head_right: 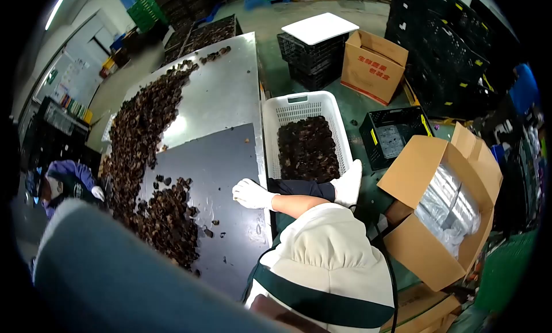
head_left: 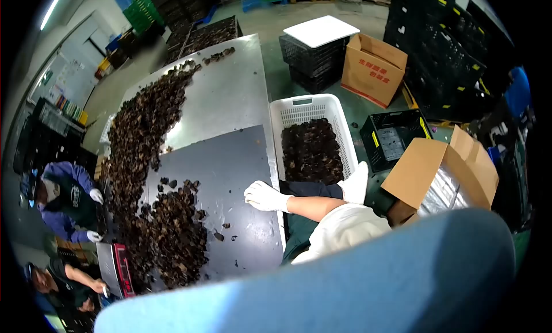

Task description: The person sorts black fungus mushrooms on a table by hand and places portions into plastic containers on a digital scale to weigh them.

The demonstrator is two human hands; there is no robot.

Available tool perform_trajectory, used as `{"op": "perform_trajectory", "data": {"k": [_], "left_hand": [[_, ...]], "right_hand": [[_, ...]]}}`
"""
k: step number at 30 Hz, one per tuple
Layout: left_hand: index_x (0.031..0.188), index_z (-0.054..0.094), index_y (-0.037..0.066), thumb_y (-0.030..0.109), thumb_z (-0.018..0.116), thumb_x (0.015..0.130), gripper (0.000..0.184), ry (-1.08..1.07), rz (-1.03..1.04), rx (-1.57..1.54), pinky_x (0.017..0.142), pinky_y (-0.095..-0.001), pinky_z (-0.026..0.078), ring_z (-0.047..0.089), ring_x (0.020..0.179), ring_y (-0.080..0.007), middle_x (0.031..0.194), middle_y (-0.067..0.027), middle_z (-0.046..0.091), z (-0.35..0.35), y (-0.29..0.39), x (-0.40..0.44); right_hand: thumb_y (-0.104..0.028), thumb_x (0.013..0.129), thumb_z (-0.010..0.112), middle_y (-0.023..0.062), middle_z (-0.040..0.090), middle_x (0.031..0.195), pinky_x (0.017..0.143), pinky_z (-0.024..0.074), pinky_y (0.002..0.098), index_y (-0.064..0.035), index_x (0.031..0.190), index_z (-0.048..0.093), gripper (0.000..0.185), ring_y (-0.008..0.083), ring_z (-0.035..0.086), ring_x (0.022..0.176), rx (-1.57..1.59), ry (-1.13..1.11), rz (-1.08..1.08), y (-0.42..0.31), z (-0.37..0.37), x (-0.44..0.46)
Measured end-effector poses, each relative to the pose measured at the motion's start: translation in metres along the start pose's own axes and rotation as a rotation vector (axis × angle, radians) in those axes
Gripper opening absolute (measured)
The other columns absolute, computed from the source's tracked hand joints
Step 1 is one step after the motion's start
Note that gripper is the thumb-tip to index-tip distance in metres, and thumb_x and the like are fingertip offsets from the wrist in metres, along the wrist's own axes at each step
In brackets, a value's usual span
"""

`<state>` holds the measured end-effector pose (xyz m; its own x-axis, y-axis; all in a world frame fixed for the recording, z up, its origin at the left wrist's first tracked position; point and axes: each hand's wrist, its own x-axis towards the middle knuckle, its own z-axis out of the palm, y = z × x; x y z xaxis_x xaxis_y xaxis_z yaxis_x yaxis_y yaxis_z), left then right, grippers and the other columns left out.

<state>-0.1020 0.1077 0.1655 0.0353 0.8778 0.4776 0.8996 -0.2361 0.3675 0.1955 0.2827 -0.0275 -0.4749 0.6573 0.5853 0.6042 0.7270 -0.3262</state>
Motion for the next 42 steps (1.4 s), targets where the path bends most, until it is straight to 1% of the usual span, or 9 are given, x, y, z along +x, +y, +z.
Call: {"op": "perform_trajectory", "data": {"k": [12,17,18,21,24,30,34,37,42], "left_hand": [[0.118,0.063,0.004,0.03,0.074,0.074,0.052,0.004,0.085,0.01,0.09,-0.0469,0.048,0.063,0.099,-0.035,0.109,-0.0208,0.066,0.046,-0.084,0.122],[0.118,0.063,0.005,0.032,0.077,0.072,0.055,0.366,0.004,0.354,0.089,-0.0464,0.049,0.064,0.097,-0.0341,0.107,-0.02,0.067,-0.062,-0.215,0.117],[0.118,0.063,0.005,0.032,0.077,0.071,0.056,0.451,-0.03,0.481,0.089,-0.0463,0.049,0.064,0.097,-0.034,0.106,-0.0199,0.067,-0.1,-0.246,0.096],[0.12,0.061,0.004,0.031,0.082,0.067,0.063,0.429,-0.491,0.811,0.09,-0.046,0.048,0.06,0.101,-0.0339,0.114,-0.0184,0.064,-0.155,-0.227,0.051],[0.128,0.053,0.008,0.053,0.081,0.066,0.082,0.607,-0.405,1.053,0.099,-0.0516,0.04,0.049,0.117,-0.0432,0.126,-0.0256,0.051,-0.174,-0.304,-0.011],[0.145,0.039,0.008,0.053,0.08,0.065,0.101,0.431,-0.469,0.849,0.108,-0.0508,0.033,0.04,0.127,-0.0466,0.142,-0.0293,0.037,-0.179,-0.323,0.006],[0.141,0.048,0.012,0.028,0.08,0.069,0.081,0.356,-0.44,0.789,0.111,-0.0471,0.033,0.041,0.131,-0.0428,0.141,-0.0228,0.046,-0.16,-0.363,0.019],[0.123,0.06,0.01,0.003,0.056,0.086,0.038,0.588,-0.346,0.806,0.097,-0.0433,0.047,0.058,0.113,-0.0391,0.122,-0.019,0.061,-0.146,-0.426,0.011],[0.112,0.06,0.007,0.018,0.044,0.101,0.022,0.631,-0.598,0.462,0.075,-0.0353,0.053,0.067,0.079,-0.0297,0.097,-0.0111,0.069,-0.158,-0.315,0.044]], "right_hand": [[-0.019,0.077,0.062,0.0032,0.052,0.089,0.087,0.0382,0.0378,-0.0137,0.081,0.057,0.008,0.0227,0.052,0.092,0.046,-0.006,0.032,0.002,0.004,0.003],[-0.016,0.071,0.06,0.0091,0.062,0.08,0.063,0.0494,0.0424,-0.0094,0.077,0.064,0.01,0.0319,0.061,0.072,0.104,-0.078,0.021,0.003,-0.005,0.013],[-0.016,0.069,0.062,0.0093,0.064,0.084,0.065,0.0499,0.0423,-0.0087,0.077,0.065,0.012,0.0317,0.062,0.075,0.047,-0.342,0.22,-0.015,-0.028,0.035],[-0.01,0.068,0.066,0.0087,0.065,0.081,0.071,0.0502,0.0429,-0.0106,0.075,0.067,0.006,0.03,0.063,0.076,0.143,0.004,-0.037,-0.002,-0.002,0.032],[-0.002,0.069,0.067,0.0098,0.059,0.097,0.086,0.0423,0.0444,-0.0115,0.089,0.06,0.023,0.0323,0.055,0.094,0.154,-0.031,0.027,-0.009,-0.004,0.025],[-0.001,0.07,0.065,0.0085,0.057,0.099,0.091,0.0385,0.0427,-0.0106,0.088,0.058,0.021,0.0295,0.053,0.097,0.106,-0.089,0.078,-0.02,-0.013,0.035],[-0.001,0.069,0.066,0.0076,0.058,0.096,0.089,0.0389,0.0426,-0.0118,0.088,0.059,0.022,0.0299,0.054,0.096,0.123,-0.058,0.079,-0.02,-0.015,0.032],[-0.003,0.069,0.067,0.0069,0.057,0.095,0.088,0.0388,0.0427,-0.0123,0.087,0.059,0.022,0.0293,0.053,0.096,0.132,-0.072,0.079,-0.016,-0.014,0.027],[-0.006,0.069,0.067,0.0066,0.056,0.095,0.089,0.0385,0.0433,-0.0119,0.086,0.059,0.019,0.0296,0.053,0.096,0.131,-0.058,0.062,-0.013,-0.013,0.025]]}}
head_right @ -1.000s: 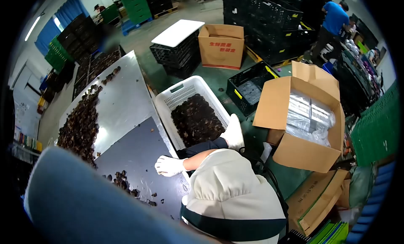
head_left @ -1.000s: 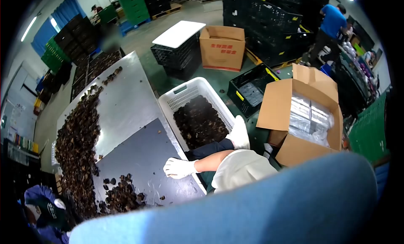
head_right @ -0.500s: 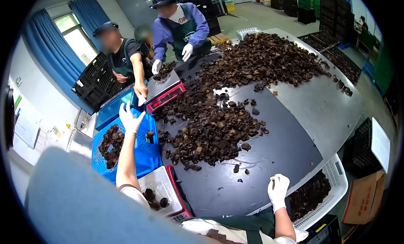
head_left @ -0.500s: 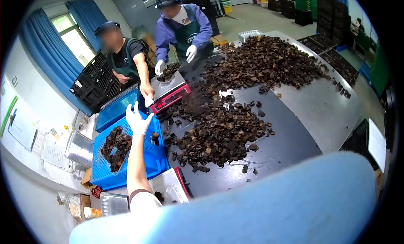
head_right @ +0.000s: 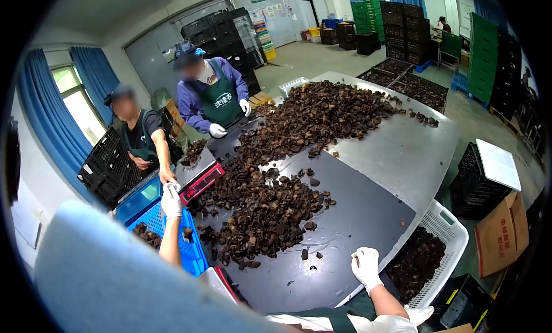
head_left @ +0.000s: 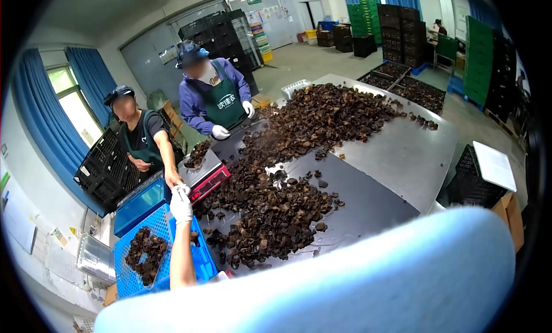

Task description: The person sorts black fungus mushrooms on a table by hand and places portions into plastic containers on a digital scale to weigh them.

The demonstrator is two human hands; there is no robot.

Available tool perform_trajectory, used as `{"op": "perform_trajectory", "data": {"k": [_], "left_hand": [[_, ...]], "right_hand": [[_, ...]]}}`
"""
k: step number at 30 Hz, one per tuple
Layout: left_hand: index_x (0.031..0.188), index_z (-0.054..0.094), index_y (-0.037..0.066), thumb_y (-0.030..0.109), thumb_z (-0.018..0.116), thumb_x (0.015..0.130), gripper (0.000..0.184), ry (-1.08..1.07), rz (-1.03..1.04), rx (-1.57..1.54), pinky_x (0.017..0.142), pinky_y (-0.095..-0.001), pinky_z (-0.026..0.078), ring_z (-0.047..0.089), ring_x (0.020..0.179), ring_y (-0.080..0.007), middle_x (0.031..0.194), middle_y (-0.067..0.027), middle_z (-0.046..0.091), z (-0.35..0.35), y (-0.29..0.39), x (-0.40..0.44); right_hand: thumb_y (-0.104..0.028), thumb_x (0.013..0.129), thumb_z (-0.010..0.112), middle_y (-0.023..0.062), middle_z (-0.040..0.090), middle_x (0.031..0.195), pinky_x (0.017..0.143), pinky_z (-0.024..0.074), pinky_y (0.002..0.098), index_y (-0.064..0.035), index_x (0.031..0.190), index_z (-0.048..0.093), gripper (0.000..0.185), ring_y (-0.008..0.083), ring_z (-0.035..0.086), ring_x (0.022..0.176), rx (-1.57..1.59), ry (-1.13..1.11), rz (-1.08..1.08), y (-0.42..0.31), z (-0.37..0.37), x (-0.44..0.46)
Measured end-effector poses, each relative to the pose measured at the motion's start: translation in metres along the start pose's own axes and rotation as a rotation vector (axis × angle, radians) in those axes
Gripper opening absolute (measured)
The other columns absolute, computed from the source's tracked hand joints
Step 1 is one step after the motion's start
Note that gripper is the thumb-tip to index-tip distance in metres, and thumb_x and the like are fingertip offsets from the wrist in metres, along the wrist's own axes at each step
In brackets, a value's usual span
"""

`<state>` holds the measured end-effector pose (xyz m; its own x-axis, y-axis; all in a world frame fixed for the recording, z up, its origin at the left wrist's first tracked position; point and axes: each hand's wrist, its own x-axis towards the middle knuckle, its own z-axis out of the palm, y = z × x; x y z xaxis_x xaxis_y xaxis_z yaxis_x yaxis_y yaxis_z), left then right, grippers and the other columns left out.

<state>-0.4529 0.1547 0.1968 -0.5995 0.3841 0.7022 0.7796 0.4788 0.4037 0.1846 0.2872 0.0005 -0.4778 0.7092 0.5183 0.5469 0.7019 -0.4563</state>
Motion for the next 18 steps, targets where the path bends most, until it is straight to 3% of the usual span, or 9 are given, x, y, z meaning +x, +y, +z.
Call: {"op": "perform_trajectory", "data": {"k": [1,6,7,10,11,12,14,15,18], "left_hand": [[0.104,0.06,0.006,0.023,0.044,0.102,0.024,0.049,-0.066,-0.51,0.066,-0.0309,0.053,0.068,0.075,-0.0215,0.092,-0.0093,0.07,0.004,0.006,-0.006],[0.081,0.059,0.012,0.017,0.067,0.089,0.012,-0.517,-0.646,-1.08,0.046,-0.0217,0.035,0.048,0.055,-0.0066,0.071,0.0044,0.053,-0.072,0.162,-0.059],[0.1,0.059,0.01,0.022,0.061,0.095,0.013,-0.729,-0.477,-1.158,0.049,-0.0223,0.04,0.053,0.062,-0.0084,0.083,0.0007,0.06,-0.053,0.139,-0.074],[0.113,0.053,0.011,0.02,0.055,0.097,0.019,-0.795,-0.608,-1.267,0.05,-0.0245,0.042,0.055,0.068,-0.0116,0.094,-0.0037,0.061,-0.068,0.211,-0.133],[0.116,0.05,0.011,0.019,0.054,0.097,0.021,-0.924,-0.592,-1.27,0.051,-0.0256,0.043,0.056,0.069,-0.0128,0.097,-0.0051,0.061,-0.062,0.225,-0.152],[0.114,0.052,0.009,0.019,0.056,0.096,0.021,-0.995,-0.587,-1.307,0.051,-0.0272,0.043,0.056,0.069,-0.0135,0.096,-0.0065,0.062,-0.054,0.245,-0.175],[0.109,0.056,0.006,0.02,0.059,0.094,0.021,-1.199,-0.6,-1.373,0.053,-0.0276,0.042,0.055,0.07,-0.0136,0.092,-0.0057,0.062,-0.048,0.29,-0.219],[0.108,0.059,0.006,0.023,0.058,0.096,0.021,-1.367,-0.413,-1.413,0.056,-0.026,0.042,0.056,0.07,-0.0135,0.094,-0.0052,0.064,-0.035,0.305,-0.239],[0.104,0.061,0.006,0.026,0.059,0.097,0.022,-1.501,-0.458,-1.57,0.064,-0.0298,0.05,0.058,0.077,-0.0138,0.099,-0.0075,0.064,-0.002,0.344,-0.313]], "right_hand": [[-0.006,0.069,0.067,0.0066,0.056,0.095,0.089,0.0385,0.0433,-0.0119,0.086,0.059,0.019,0.0296,0.053,0.096,0.008,-0.002,-0.003,0.001,0.001,0.0],[-0.008,0.07,0.066,0.0076,0.057,0.098,0.091,0.0383,0.0443,-0.0114,0.089,0.061,0.02,0.0299,0.054,0.099,0.026,0.043,-0.017,0.025,0.031,-0.011],[-0.008,0.07,0.067,0.0079,0.059,0.098,0.089,0.0395,0.0447,-0.0114,0.091,0.062,0.022,0.0303,0.055,0.098,0.06,0.089,-0.029,0.043,0.047,-0.024],[-0.013,0.068,0.07,0.0114,0.069,0.094,0.082,0.0494,0.0464,-0.01,0.096,0.068,0.029,0.0341,0.064,0.092,0.071,0.254,0.004,-0.039,-0.031,0.019],[-0.014,0.073,0.071,0.011,0.068,0.102,0.092,0.0447,0.0451,-0.0076,0.101,0.067,0.029,0.0339,0.061,0.1,0.22,0.147,0.119,-0.051,-0.031,0.021],[-0.018,0.076,0.068,0.0142,0.069,0.101,0.09,0.0482,0.0464,-0.0077,0.106,0.069,0.032,0.0365,0.063,0.099,0.335,0.163,0.129,-0.077,-0.045,0.032],[-0.021,0.085,0.064,0.0152,0.049,0.136,0.109,0.0351,0.0435,-0.0095,0.137,0.048,0.056,0.0298,0.044,0.129,0.665,-0.024,0.174,-0.104,-0.052,0.028],[-0.019,0.09,0.06,0.0151,0.046,0.139,0.112,0.0318,0.0412,-0.0058,0.139,0.044,0.053,0.0291,0.042,0.131,0.815,-0.012,0.183,-0.119,-0.057,0.031],[-0.02,0.094,0.059,0.0123,0.046,0.136,0.104,0.0356,0.0423,-0.0054,0.14,0.039,0.053,0.0269,0.046,0.119,1.105,0.042,0.225,-0.108,-0.051,0.02]]}}
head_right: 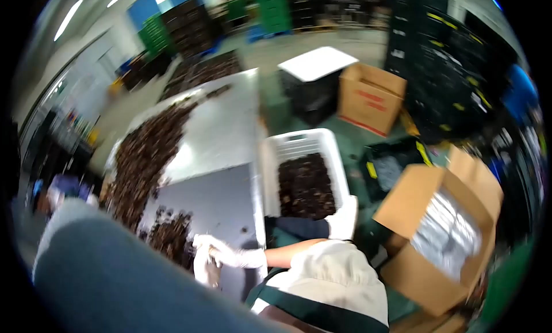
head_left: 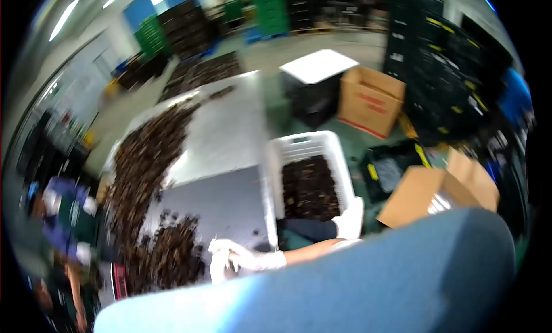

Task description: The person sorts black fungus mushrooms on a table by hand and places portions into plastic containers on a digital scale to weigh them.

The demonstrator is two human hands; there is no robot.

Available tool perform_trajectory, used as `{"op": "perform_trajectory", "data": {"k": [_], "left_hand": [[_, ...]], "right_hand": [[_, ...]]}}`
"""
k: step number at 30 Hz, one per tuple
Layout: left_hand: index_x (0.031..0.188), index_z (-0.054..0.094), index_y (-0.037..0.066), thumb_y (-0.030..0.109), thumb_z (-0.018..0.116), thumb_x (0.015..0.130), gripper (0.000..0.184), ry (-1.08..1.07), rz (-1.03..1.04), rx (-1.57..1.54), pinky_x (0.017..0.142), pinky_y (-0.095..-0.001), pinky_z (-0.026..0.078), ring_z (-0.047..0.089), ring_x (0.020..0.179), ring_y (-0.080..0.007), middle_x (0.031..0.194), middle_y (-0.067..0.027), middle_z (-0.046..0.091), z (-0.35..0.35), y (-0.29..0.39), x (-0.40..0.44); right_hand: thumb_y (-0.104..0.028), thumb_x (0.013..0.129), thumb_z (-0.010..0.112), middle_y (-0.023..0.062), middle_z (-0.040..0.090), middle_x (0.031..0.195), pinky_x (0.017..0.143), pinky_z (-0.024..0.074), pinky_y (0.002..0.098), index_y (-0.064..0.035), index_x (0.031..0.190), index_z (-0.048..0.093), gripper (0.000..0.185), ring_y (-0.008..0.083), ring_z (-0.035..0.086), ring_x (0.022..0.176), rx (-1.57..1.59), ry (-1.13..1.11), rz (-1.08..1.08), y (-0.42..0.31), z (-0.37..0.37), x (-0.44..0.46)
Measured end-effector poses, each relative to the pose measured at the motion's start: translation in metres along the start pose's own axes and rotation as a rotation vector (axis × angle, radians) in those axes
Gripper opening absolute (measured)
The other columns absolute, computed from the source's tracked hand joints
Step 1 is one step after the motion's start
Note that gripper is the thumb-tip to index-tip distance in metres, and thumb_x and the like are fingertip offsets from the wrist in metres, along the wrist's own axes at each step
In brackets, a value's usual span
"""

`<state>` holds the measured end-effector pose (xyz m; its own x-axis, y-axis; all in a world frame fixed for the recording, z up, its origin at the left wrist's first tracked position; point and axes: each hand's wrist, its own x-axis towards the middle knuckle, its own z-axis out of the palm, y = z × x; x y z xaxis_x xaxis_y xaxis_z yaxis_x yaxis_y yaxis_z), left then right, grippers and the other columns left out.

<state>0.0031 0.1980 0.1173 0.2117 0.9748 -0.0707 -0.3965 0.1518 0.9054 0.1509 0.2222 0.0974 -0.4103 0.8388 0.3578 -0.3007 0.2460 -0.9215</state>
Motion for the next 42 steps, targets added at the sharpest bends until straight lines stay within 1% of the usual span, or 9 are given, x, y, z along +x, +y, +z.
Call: {"op": "perform_trajectory", "data": {"k": [7,12,21,31,35,37,39,40,42], "left_hand": [[0.106,0.06,0.005,0.026,0.059,0.097,0.023,-0.294,-0.263,0.143,0.065,-0.0291,0.049,0.058,0.078,-0.0133,0.099,-0.007,0.064,0.103,-0.064,0.095],[0.108,0.06,0.005,0.027,0.059,0.097,0.024,-0.507,-0.364,0.207,0.066,-0.0286,0.049,0.057,0.079,-0.0129,0.1,-0.0066,0.064,0.166,-0.096,0.121],[0.11,0.06,0.005,0.027,0.059,0.097,0.025,-0.691,-0.439,0.239,0.067,-0.0278,0.048,0.057,0.081,-0.0122,0.1,-0.0059,0.064,0.211,-0.115,0.117],[0.113,0.059,0.004,0.027,0.059,0.098,0.027,-0.649,-0.448,0.277,0.069,-0.0268,0.048,0.056,0.082,-0.0114,0.101,-0.0051,0.064,0.207,-0.116,0.123],[0.114,0.059,0.004,0.027,0.059,0.098,0.028,-0.565,-0.423,0.295,0.07,-0.0264,0.048,0.056,0.083,-0.0111,0.101,-0.0048,0.063,0.191,-0.109,0.131],[0.114,0.059,0.004,0.027,0.059,0.098,0.028,-0.517,-0.413,0.303,0.07,-0.0263,0.048,0.056,0.083,-0.0109,0.101,-0.0047,0.063,0.181,-0.106,0.135],[0.115,0.059,0.004,0.027,0.059,0.098,0.029,-0.47,-0.405,0.308,0.07,-0.0261,0.048,0.056,0.083,-0.0108,0.101,-0.0045,0.063,0.17,-0.104,0.139],[0.115,0.059,0.004,0.027,0.059,0.098,0.029,-0.444,-0.401,0.314,0.07,-0.026,0.048,0.056,0.084,-0.0107,0.101,-0.0044,0.063,0.165,-0.102,0.142],[0.116,0.058,0.004,0.027,0.059,0.098,0.029,-0.385,-0.387,0.317,0.071,-0.0258,0.047,0.056,0.084,-0.0105,0.101,-0.0043,0.063,0.154,-0.099,0.146]], "right_hand": [[-0.022,0.094,0.058,0.0084,0.046,0.121,0.091,0.0342,0.0391,-0.0082,0.129,0.042,0.041,0.0233,0.044,0.104,0.198,0.285,0.343,0.028,-0.072,-0.043],[-0.024,0.095,0.057,0.0056,0.045,0.11,0.081,0.0331,0.0368,-0.0101,0.12,0.044,0.032,0.0207,0.043,0.093,0.279,0.503,0.39,0.036,-0.116,-0.076],[-0.027,0.095,0.056,0.0006,0.044,0.09,0.064,0.0313,0.0326,-0.0137,0.105,0.047,0.019,0.0161,0.04,0.074,0.45,0.675,0.421,0.052,-0.142,-0.092],[-0.03,0.096,0.054,-0.005,0.043,0.069,0.044,0.0292,0.0281,-0.0177,0.089,0.05,0.015,0.0109,0.037,0.052,0.607,0.837,0.422,0.075,-0.183,-0.097],[-0.031,0.097,0.054,-0.0057,0.044,0.062,0.039,0.0295,0.0263,-0.0191,0.082,0.05,0.019,0.0093,0.038,0.045,0.43,1.063,0.388,0.059,-0.217,-0.118],[-0.029,0.097,0.056,-0.0021,0.049,0.067,0.04,0.0352,0.0294,-0.0162,0.09,0.053,0.015,0.0124,0.045,0.049,0.489,0.927,0.409,0.082,-0.255,-0.148],[-0.026,0.098,0.058,0.0024,0.053,0.072,0.044,0.0417,0.0333,-0.0132,0.093,0.053,0.014,0.0162,0.051,0.055,0.645,0.973,0.488,0.136,-0.288,-0.162],[-0.022,0.098,0.057,0.005,0.054,0.074,0.05,0.0467,0.0359,-0.0118,0.092,0.053,0.013,0.0193,0.055,0.061,0.984,0.878,0.353,0.106,-0.276,-0.177],[-0.02,0.099,0.054,0.0055,0.054,0.073,0.052,0.0458,0.0352,-0.0122,0.087,0.05,0.015,0.021,0.054,0.061,1.201,0.811,0.215,0.094,-0.268,-0.179]]}}
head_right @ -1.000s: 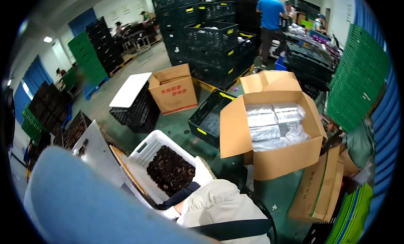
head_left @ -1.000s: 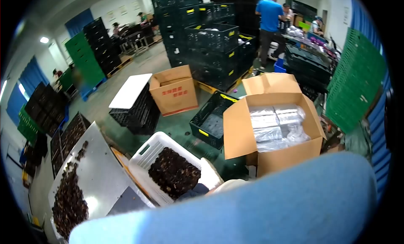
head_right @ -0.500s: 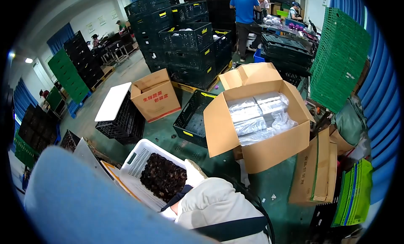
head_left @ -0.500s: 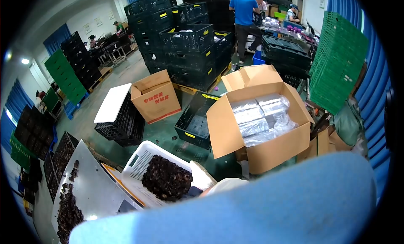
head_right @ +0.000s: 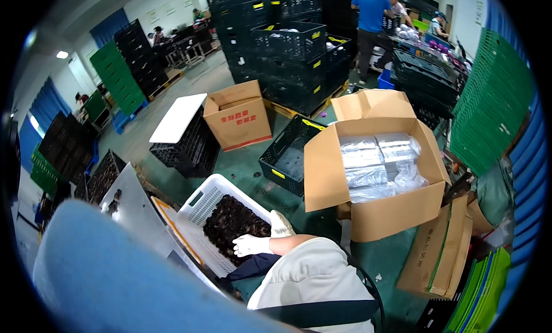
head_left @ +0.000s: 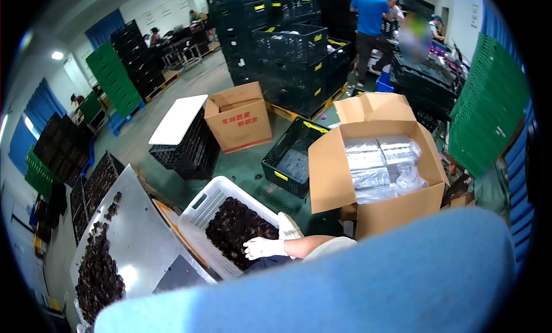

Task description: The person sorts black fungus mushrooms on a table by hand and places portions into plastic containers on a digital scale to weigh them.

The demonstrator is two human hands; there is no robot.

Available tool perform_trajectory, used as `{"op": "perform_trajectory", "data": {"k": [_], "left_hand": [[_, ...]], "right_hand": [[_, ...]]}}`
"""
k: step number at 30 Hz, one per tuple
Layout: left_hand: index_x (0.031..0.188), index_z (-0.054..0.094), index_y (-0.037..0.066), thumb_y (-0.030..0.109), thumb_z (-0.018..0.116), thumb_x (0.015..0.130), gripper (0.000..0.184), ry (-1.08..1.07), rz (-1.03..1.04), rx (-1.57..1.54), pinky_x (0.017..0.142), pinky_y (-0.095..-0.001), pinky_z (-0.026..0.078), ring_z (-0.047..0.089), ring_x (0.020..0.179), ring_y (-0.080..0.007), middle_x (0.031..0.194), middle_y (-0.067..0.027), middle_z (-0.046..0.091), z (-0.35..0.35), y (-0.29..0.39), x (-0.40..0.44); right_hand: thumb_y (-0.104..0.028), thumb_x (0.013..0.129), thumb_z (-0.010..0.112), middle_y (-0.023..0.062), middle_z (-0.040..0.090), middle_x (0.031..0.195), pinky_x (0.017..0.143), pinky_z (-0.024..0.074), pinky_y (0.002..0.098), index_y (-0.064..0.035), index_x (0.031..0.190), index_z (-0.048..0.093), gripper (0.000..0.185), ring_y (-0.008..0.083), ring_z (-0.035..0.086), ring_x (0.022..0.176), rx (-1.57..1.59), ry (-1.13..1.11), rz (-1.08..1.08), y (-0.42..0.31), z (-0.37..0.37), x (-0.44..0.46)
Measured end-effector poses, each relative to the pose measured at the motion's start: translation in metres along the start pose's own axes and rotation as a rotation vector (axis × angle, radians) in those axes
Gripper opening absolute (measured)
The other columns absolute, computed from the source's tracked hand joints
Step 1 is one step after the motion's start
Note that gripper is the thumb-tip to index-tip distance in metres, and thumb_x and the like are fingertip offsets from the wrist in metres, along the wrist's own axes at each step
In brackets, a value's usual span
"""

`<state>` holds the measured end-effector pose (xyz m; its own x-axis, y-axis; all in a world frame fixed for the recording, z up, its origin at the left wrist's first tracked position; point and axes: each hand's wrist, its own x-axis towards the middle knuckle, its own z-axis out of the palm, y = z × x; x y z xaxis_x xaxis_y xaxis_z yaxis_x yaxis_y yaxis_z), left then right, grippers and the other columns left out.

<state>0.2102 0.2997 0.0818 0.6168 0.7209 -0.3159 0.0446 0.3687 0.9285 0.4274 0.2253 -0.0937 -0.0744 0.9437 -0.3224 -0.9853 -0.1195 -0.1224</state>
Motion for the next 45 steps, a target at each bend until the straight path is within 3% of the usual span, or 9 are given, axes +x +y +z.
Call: {"op": "perform_trajectory", "data": {"k": [10,15,17,21,24,27,30,36,45], "left_hand": [[0.119,0.058,0.003,0.027,0.059,0.098,0.031,0.256,-0.006,-0.038,0.072,-0.0248,0.047,0.055,0.085,-0.0098,0.102,-0.0035,0.063,-0.047,-0.005,-0.017],[0.12,0.058,0.003,0.027,0.059,0.098,0.032,0.339,-0.034,-0.049,0.073,-0.0244,0.047,0.055,0.086,-0.0094,0.102,-0.0031,0.063,-0.062,-0.009,-0.018],[0.12,0.058,0.003,0.027,0.059,0.098,0.033,0.356,-0.054,-0.056,0.074,-0.0242,0.047,0.055,0.086,-0.0092,0.102,-0.0029,0.063,-0.064,-0.011,-0.017],[0.122,0.057,0.003,0.027,0.059,0.098,0.034,0.385,-0.074,-0.058,0.074,-0.0238,0.046,0.055,0.087,-0.0089,0.102,-0.0026,0.063,-0.066,-0.014,-0.019],[0.122,0.057,0.003,0.027,0.059,0.098,0.034,0.385,-0.093,-0.052,0.075,-0.0235,0.046,0.055,0.088,-0.0087,0.103,-0.0024,0.063,-0.065,-0.016,-0.017],[0.123,0.057,0.003,0.027,0.059,0.099,0.035,0.388,-0.103,-0.057,0.075,-0.0232,0.046,0.055,0.088,-0.0084,0.103,-0.0022,0.063,-0.066,-0.019,-0.018],[0.124,0.057,0.002,0.027,0.059,0.099,0.036,0.395,-0.119,-0.057,0.076,-0.0229,0.046,0.055,0.089,-0.0082,0.103,-0.0019,0.062,-0.067,-0.024,-0.027],[0.126,0.057,0.002,0.027,0.059,0.099,0.037,0.409,-0.175,-0.095,0.077,-0.0224,0.046,0.054,0.089,-0.0077,0.103,-0.0015,0.062,-0.07,-0.051,-0.07],[0.128,0.056,0.002,0.028,0.059,0.099,0.039,0.462,-0.331,-0.191,0.078,-0.0215,0.045,0.054,0.091,-0.0071,0.104,-0.0008,0.062,-0.011,-0.142,-0.234]], "right_hand": [[-0.025,0.091,0.051,0.0067,0.046,0.071,0.063,0.0421,0.0423,-0.0124,0.069,0.044,0.026,0.0283,0.047,0.067,0.428,0.686,-0.115,0.021,-0.028,-0.012],[-0.037,0.092,0.042,-0.004,0.027,0.046,0.042,0.0323,0.0384,-0.0237,0.054,0.032,0.041,0.0158,0.034,0.039,0.384,0.267,-0.222,-0.133,-0.016,0.046],[-0.046,0.09,0.051,-0.0029,0.048,0.059,0.059,0.0445,0.0373,-0.0193,0.067,0.051,0.035,0.0158,0.049,0.054,-0.514,0.026,-0.767,-0.25,0.059,0.05],[-0.05,0.088,0.063,0.0063,0.065,0.083,0.094,0.0473,0.045,-0.0087,0.098,0.064,0.043,0.0219,0.065,0.081,-2.102,0.901,-1.032,-0.356,0.203,0.029],[-0.031,0.098,0.056,0.0033,0.054,0.063,0.084,0.0485,0.0419,-0.011,0.092,0.056,0.021,0.0219,0.06,0.065,-0.437,-0.383,-0.641,-0.393,0.136,0.069],[-0.023,0.1,0.05,0.0017,0.047,0.068,0.06,0.0475,0.034,-0.0138,0.081,0.052,0.021,0.0178,0.053,0.06,-0.588,-0.057,-0.623,-0.282,0.147,0.059],[-0.024,0.1,0.051,0.0128,0.065,0.112,0.08,0.0568,0.0389,-0.0049,0.125,0.054,0.033,0.0268,0.065,0.102,-0.632,-0.052,-0.325,-0.225,0.049,0.085],[-0.03,0.096,0.054,0.0095,0.065,0.108,0.063,0.0533,0.03,-0.0094,0.118,0.058,0.03,0.0193,0.065,0.082,-0.733,0.218,0.098,-0.089,0.009,0.052],[-0.05,0.095,0.049,0.0281,0.049,0.138,0.112,0.0328,0.0421,0.0075,0.138,0.044,0.072,0.0387,0.042,0.134,-2.361,-0.105,0.168,0.108,0.009,-0.03]]}}
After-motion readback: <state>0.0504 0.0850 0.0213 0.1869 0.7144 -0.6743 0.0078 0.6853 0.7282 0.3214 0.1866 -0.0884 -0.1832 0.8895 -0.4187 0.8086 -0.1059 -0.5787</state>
